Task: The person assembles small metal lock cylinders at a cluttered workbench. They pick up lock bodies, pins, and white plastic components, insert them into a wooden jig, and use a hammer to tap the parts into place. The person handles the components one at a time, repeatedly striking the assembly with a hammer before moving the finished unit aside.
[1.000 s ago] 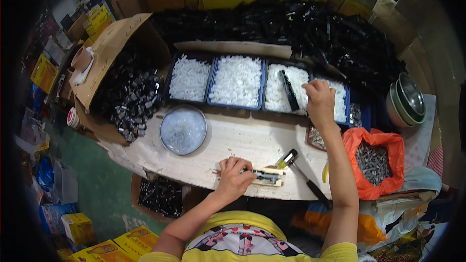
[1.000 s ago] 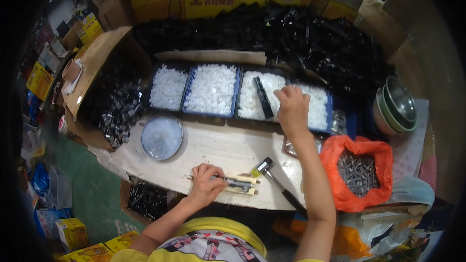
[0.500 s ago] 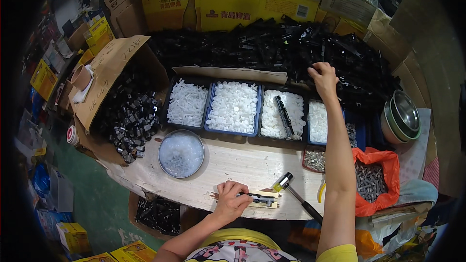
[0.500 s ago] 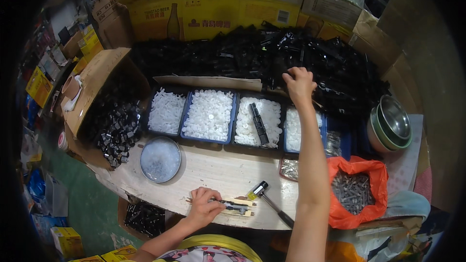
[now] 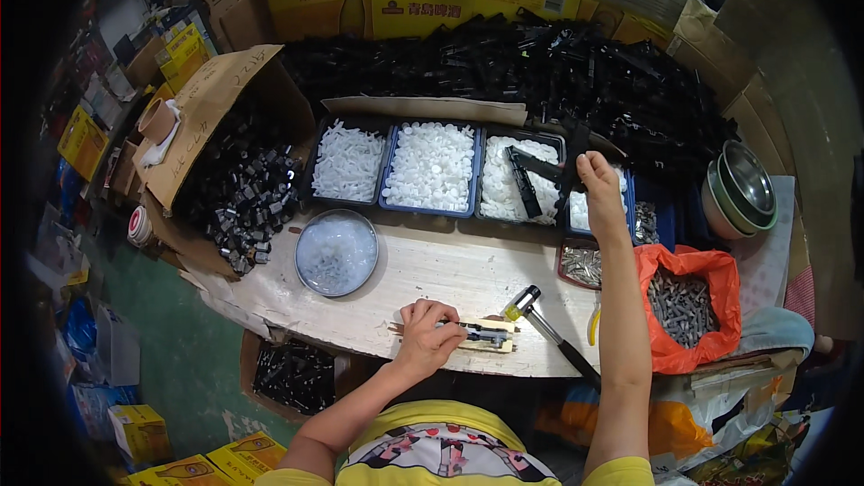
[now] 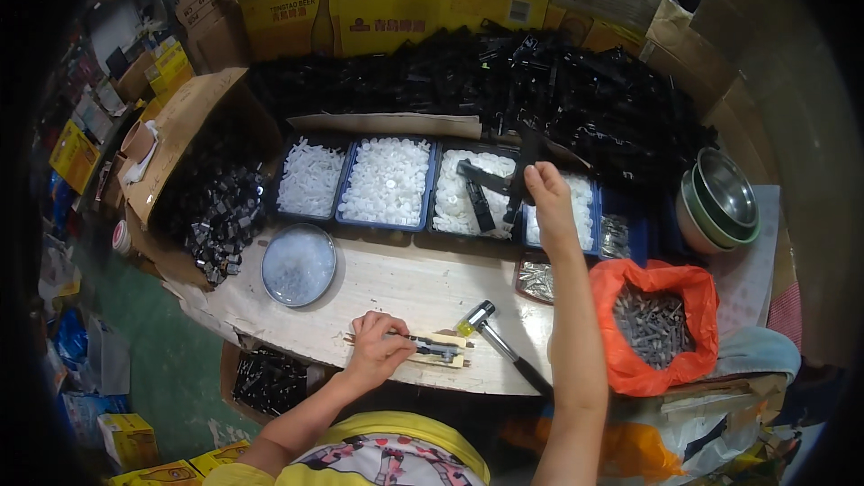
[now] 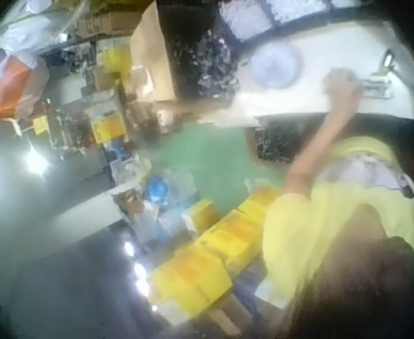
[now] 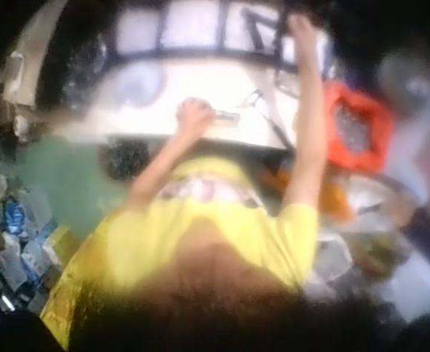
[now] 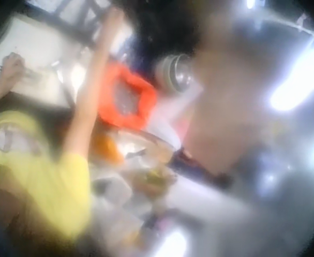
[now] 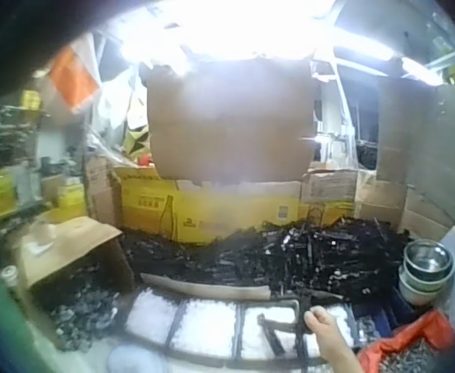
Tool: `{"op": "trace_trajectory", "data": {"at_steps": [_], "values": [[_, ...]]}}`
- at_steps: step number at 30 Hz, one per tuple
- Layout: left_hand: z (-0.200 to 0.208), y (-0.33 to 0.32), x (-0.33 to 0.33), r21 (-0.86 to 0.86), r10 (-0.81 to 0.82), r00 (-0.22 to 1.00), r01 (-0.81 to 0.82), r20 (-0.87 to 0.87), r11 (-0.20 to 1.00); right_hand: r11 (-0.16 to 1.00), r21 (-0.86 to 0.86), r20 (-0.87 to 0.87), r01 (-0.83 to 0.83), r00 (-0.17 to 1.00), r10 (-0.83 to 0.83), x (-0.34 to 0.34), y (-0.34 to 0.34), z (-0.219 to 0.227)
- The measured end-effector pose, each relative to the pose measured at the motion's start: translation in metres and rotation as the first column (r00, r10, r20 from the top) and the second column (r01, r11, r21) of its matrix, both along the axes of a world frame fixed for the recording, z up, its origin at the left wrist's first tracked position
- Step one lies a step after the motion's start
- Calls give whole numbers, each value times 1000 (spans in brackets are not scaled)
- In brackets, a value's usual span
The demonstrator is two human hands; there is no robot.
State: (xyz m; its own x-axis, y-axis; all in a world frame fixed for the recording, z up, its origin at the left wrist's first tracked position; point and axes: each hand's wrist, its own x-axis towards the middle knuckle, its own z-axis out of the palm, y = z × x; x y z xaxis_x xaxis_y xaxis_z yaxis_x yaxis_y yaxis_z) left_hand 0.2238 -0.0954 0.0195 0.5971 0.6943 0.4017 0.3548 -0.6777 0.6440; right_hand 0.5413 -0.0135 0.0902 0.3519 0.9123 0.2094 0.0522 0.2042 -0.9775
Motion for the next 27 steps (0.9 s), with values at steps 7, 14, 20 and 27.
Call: {"op": "trace_trajectory", "data": {"at_steps": [7, 14, 20, 27], "values": [[-1, -2, -6, -8, 19, 1000, -19, 16, 1000, 900, -327, -96, -289, 957, 272, -66, -47, -14], [0, 0, -15, -55, 22, 998, -19, 59, 998, 939, -266, 42, -217, 971, 236, -74, -73, -22], [6, 6, -37, -162, 111, 987, -91, 117, 983, 976, -181, 433, -120, 881, 188, -117, -118, -18], [7, 7, -59, -161, 168, 977, -147, 130, 976, 971, -127, 867, -204, 452, 209, -170, -134, -28]]}}
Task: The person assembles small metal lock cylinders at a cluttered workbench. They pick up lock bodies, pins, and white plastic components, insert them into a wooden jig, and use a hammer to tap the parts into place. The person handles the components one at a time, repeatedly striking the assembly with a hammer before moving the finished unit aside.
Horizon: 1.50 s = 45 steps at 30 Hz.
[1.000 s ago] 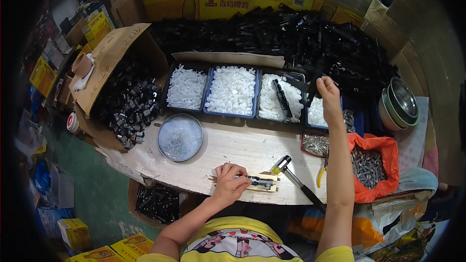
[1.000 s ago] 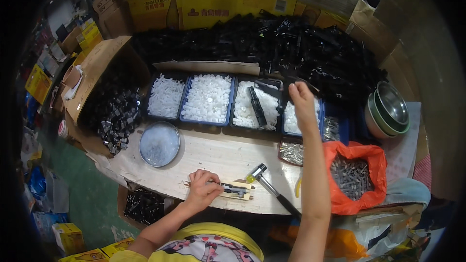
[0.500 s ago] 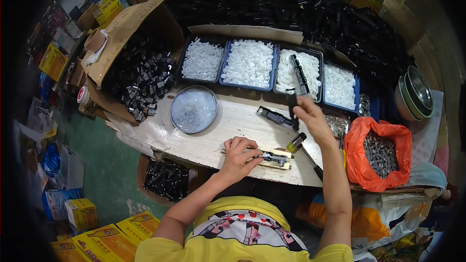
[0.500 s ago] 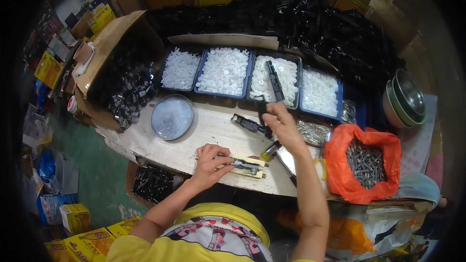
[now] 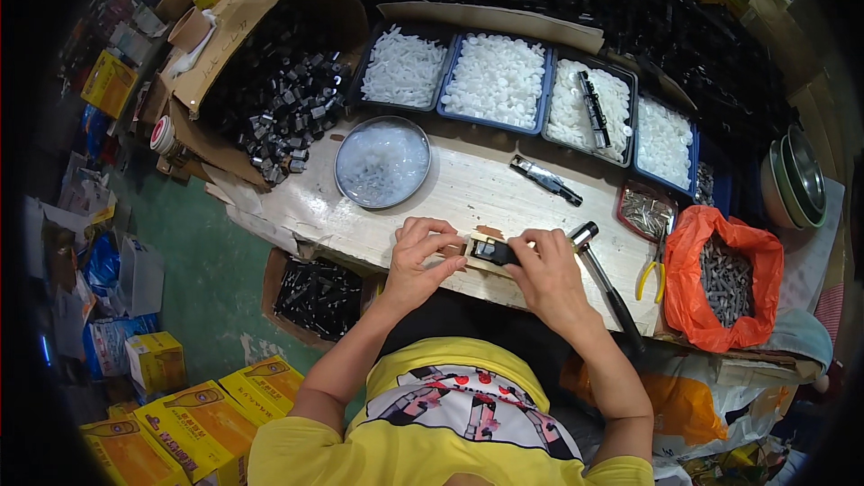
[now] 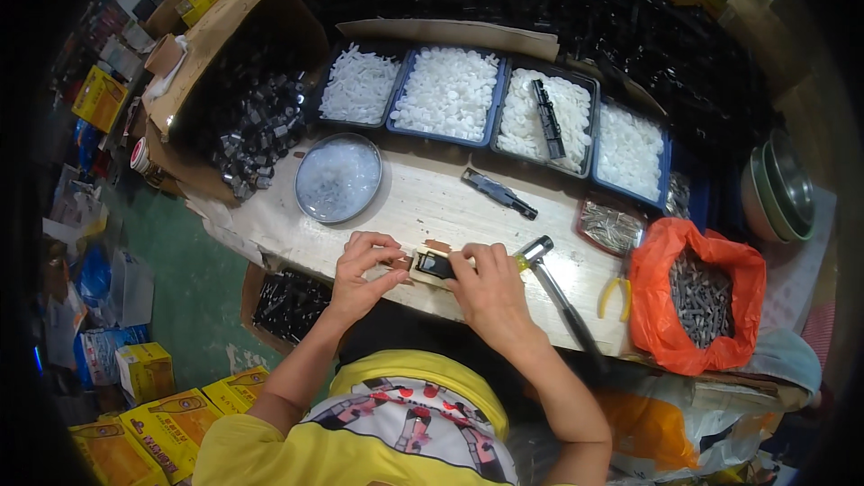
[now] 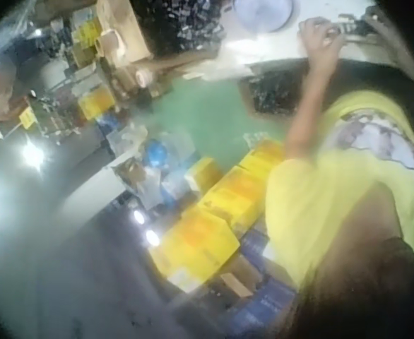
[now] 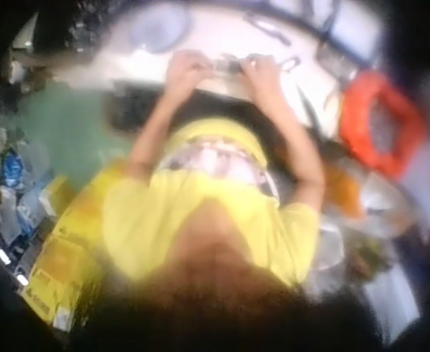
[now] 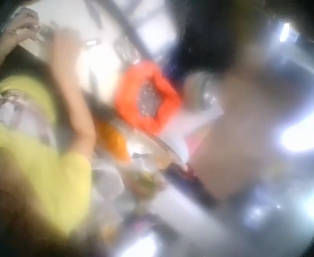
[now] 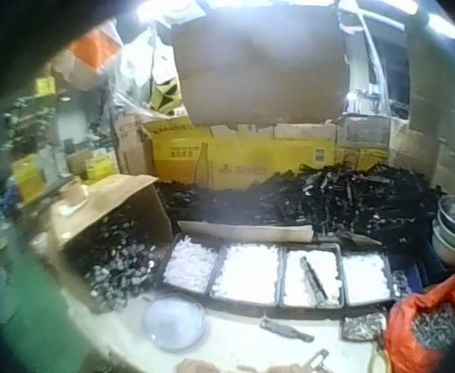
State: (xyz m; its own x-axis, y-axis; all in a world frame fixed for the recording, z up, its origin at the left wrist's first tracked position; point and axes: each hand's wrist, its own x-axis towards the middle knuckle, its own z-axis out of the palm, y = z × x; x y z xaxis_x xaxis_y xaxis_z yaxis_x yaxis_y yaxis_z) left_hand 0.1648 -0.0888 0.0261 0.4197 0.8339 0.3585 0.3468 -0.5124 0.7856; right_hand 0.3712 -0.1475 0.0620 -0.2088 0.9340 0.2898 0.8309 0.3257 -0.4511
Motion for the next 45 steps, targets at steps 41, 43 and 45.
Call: {"op": "trace_trajectory", "data": {"at_steps": [41, 43, 45], "values": [[21, 11, 34, 246, -329, 651, 630, -684, 737, 938, -113, 186, 327, 934, -303, 28, -70, 33], [22, 11, 35, 245, -333, 650, 634, -683, 734, 940, -55, 177, 337, 930, -323, 23, -70, 37], [27, 12, 38, 237, -337, 641, 639, -690, 731, 920, -175, 309, 350, 907, -287, 20, -72, 23]]}}
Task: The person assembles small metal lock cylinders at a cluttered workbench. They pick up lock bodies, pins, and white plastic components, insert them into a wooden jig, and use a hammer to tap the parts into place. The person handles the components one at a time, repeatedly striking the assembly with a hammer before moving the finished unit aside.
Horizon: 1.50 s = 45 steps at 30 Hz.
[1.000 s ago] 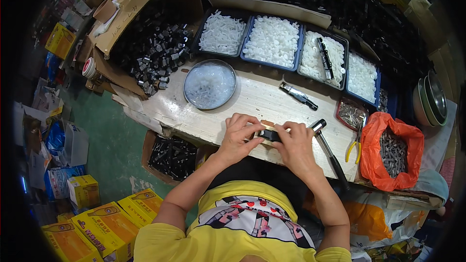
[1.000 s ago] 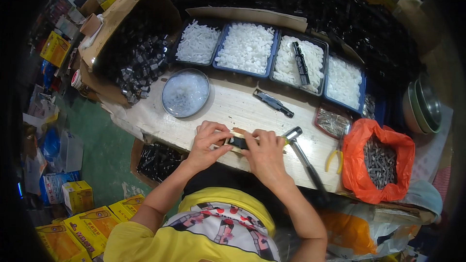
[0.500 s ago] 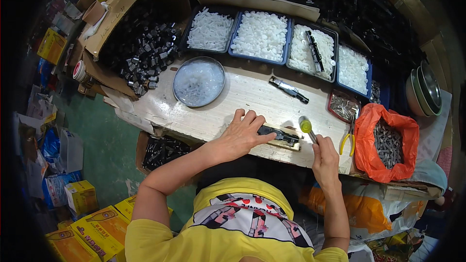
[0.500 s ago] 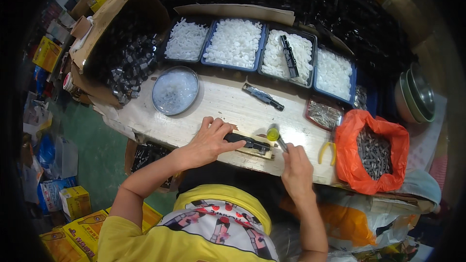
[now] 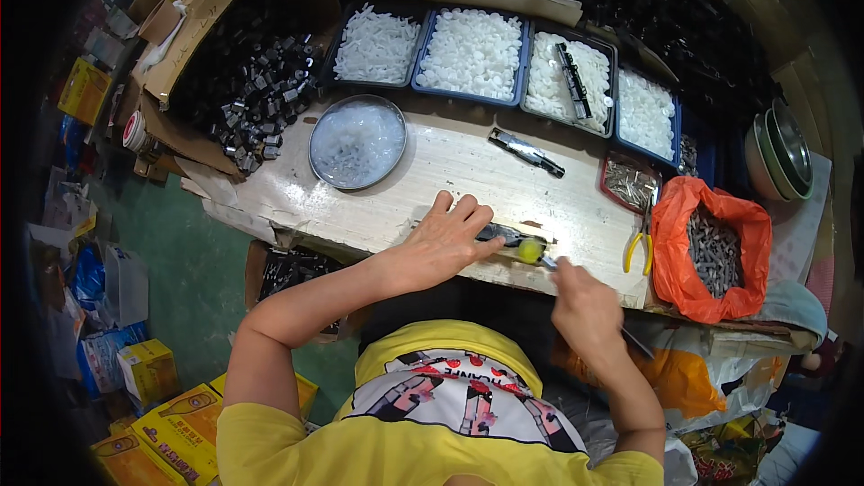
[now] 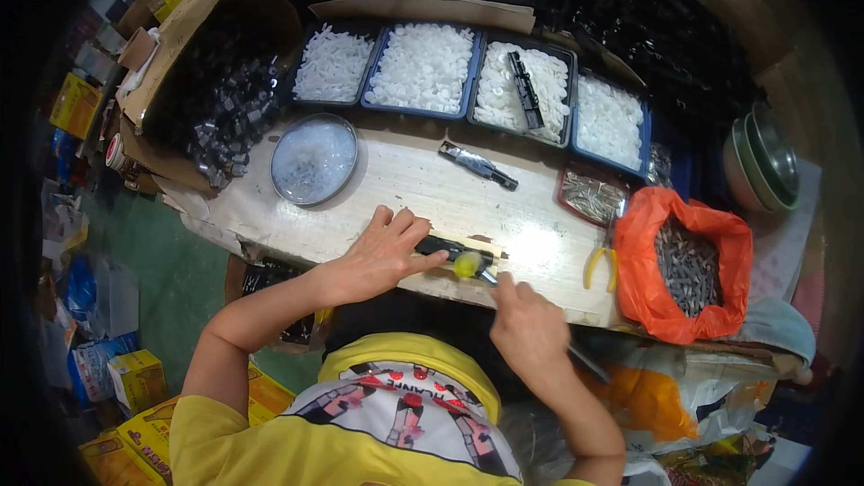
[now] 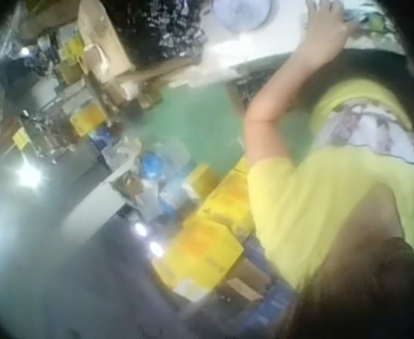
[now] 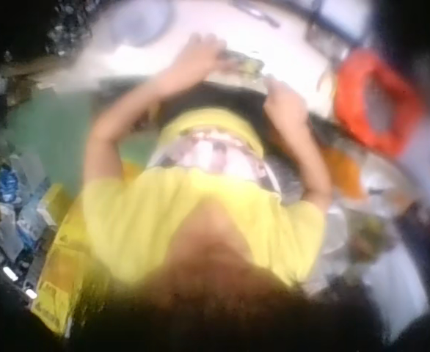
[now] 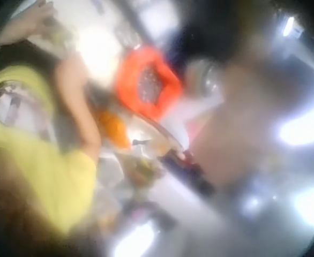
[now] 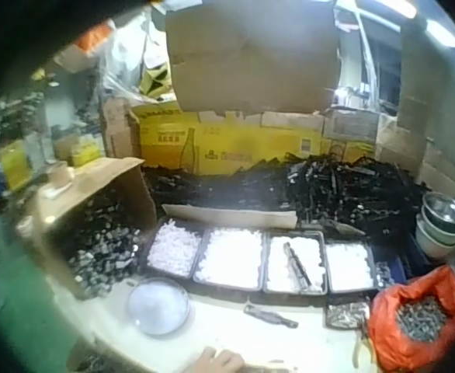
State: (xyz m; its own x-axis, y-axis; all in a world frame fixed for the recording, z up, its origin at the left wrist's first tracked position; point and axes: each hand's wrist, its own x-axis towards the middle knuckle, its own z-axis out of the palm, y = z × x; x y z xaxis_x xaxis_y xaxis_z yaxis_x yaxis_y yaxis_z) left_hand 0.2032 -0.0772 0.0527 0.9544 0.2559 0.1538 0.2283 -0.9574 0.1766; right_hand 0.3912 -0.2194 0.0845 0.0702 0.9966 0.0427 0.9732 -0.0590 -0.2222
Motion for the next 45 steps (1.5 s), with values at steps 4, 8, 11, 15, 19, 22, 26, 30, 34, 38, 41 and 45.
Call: {"op": "trace_trajectory", "data": {"at_steps": [4, 8, 11, 15, 19, 22, 26, 30, 34, 38, 41, 45], "values": [[-5, 2, 0, -18, 7, 999, -6, 51, 1000, 997, -74, -84, -8, 996, 2, 6, 8, 6], [-10, 7, 1, -164, 57, 991, -36, 122, 986, 992, 98, -189, 79, 980, -59, 9, 8, 10], [-18, 11, 1, -301, 171, 956, -95, 238, 949, 968, 226, -293, 104, 956, -34, 3, 15, 27], [-12, 11, 2, -496, 322, 911, -161, 258, 853, 981, 195, -236, 26, 971, 21, -10, 27, 15], [-22, -6, -3, -525, 423, 850, -216, 313, 823, 999, 33, -154, -19, 988, 24, -15, 47, 4], [-29, -11, -5, -492, 491, 772, -270, 403, 828, 992, 128, -239, -8, 970, 38, -23, 60, 11], [-39, -24, -12, -440, 577, 675, -390, 460, 809, 994, -54, -154, -94, 984, 85, -20, 75, 9], [-44, -31, -23, -456, 617, 644, -427, 453, 781, 989, 124, -248, -85, 962, 114, -34, 76, 13], [-41, -35, -30, -470, 623, 650, -427, 434, 772, 991, -49, -119, -122, 986, 116, -31, 82, 4], [-35, -34, -26, -475, 608, 675, -408, 418, 780, 985, 157, -273, 68, 962, -23, -21, 69, 14], [-26, -32, -11, -434, 540, 744, -367, 393, 822, 941, 281, -188, 186, 973, -136, 0, 54, -9], [-26, -27, 15, -356, 408, 838, -280, 362, 892, 923, 199, -45, 328, 944, -326, 26, 32, -36]]}}
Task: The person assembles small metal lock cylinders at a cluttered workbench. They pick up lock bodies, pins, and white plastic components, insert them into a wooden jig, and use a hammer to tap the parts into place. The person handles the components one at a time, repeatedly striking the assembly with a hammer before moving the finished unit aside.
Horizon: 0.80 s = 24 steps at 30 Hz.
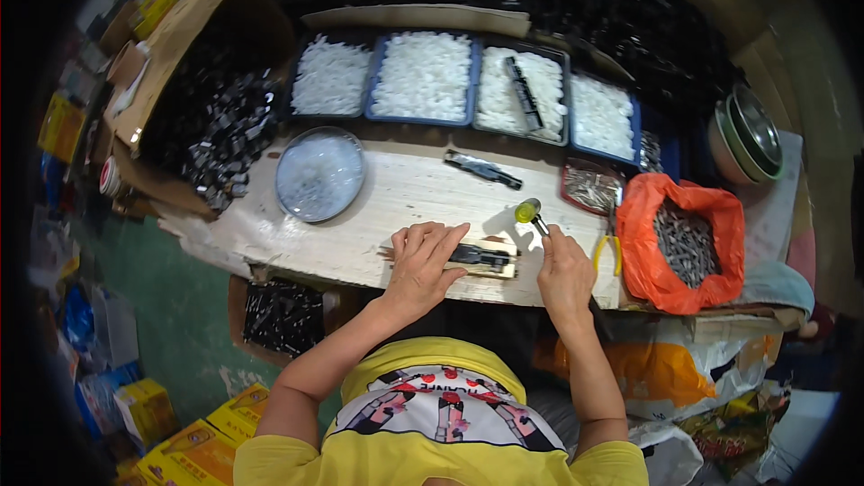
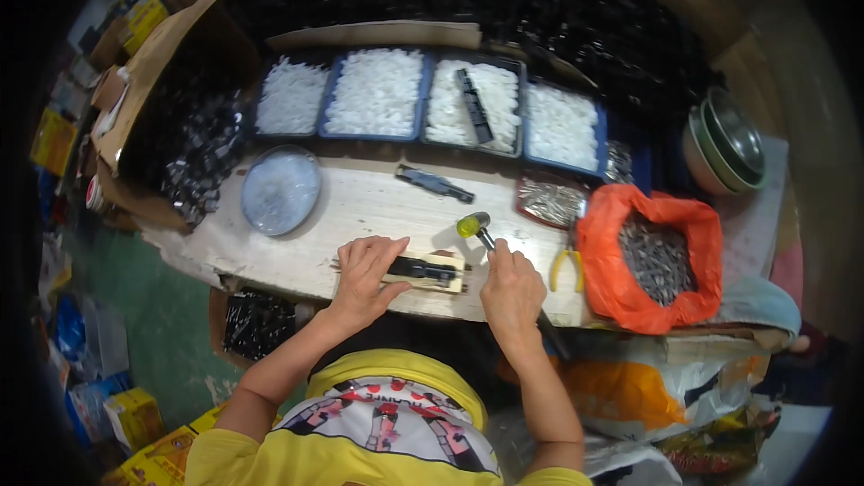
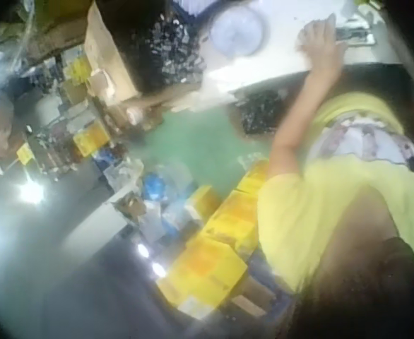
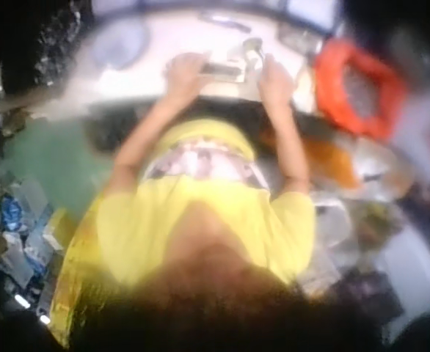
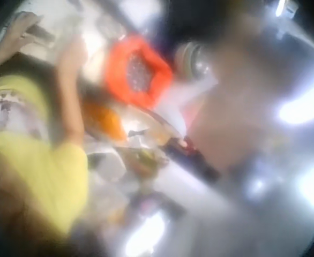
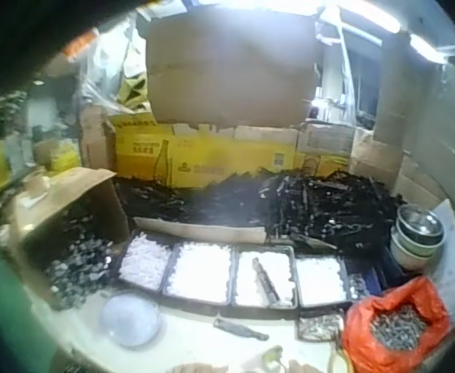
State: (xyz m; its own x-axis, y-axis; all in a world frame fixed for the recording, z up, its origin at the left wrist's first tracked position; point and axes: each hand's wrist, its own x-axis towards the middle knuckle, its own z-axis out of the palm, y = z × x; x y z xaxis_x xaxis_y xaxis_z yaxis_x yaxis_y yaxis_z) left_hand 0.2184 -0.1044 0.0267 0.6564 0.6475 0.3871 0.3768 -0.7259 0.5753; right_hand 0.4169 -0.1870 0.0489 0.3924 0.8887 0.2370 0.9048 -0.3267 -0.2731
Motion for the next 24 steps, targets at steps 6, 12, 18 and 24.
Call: {"op": "trace_trajectory", "data": {"at_steps": [6, 12, 18, 24], "values": [[3, 12, 7, -86, -118, 988, 127, 102, 988, 983, 181, 88, 11, 996, -27, 47, -22, -25], [34, 21, -6, -800, 367, 719, 460, 590, 385, 958, 3, 305, 285, 912, -272, 83, -30, -29], [25, 10, -15, -851, 466, 717, 484, 519, 205, 979, 98, 261, 176, 945, -196, 100, -37, -41], [20, -8, -22, -887, 363, 820, 342, 443, 310, 948, 250, -420, -197, 860, 289, 5, -26, 21]]}}
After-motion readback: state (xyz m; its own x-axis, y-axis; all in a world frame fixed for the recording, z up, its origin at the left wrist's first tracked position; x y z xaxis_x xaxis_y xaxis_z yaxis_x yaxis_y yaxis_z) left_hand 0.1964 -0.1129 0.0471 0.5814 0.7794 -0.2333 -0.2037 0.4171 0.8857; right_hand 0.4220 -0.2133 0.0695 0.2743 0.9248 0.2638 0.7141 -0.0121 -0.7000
